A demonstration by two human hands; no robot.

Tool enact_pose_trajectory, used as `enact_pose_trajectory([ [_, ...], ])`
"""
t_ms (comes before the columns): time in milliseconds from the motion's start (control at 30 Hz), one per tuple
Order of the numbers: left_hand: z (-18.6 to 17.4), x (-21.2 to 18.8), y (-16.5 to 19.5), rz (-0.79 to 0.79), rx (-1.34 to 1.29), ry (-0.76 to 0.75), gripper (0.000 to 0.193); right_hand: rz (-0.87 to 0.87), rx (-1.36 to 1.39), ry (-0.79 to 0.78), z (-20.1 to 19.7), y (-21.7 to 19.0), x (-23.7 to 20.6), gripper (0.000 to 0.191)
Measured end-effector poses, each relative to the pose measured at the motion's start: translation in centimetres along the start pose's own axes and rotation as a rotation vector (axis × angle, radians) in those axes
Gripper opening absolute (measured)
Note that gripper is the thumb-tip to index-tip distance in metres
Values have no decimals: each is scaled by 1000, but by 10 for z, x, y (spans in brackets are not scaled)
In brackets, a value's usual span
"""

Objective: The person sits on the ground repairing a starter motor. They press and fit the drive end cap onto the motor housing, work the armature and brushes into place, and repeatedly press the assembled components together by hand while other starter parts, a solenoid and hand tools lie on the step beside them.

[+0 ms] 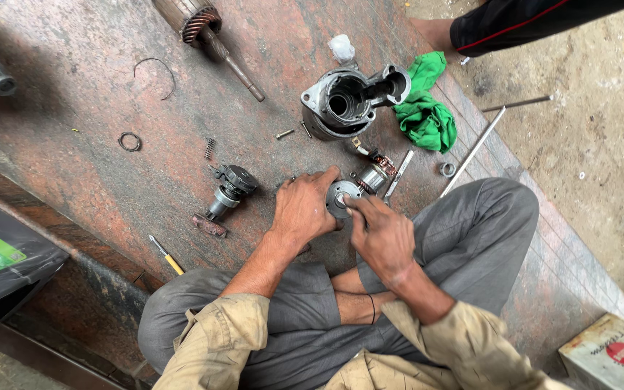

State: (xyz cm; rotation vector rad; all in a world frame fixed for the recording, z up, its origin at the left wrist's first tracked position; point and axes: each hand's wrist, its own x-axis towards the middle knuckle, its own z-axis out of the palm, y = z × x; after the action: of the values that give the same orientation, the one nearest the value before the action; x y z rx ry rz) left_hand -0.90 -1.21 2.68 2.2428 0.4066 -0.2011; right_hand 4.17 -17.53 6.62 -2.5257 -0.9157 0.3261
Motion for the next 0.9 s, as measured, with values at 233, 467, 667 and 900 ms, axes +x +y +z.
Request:
enact_pose_trajectory([
  [233,-1,2,-2,3,1,3,61,-5,25,-5,1,-3,-2,19],
  [467,4,3,-5,11,-10,15,65,18,29,-9,-2,-2,-5,20],
  [667,9,4,-12,142,-17,122,74,-52,29,47,1,3,-5,18],
  [900,3,5,-11,90,-45,54,75,-30,48,47,4,7,-3,22],
])
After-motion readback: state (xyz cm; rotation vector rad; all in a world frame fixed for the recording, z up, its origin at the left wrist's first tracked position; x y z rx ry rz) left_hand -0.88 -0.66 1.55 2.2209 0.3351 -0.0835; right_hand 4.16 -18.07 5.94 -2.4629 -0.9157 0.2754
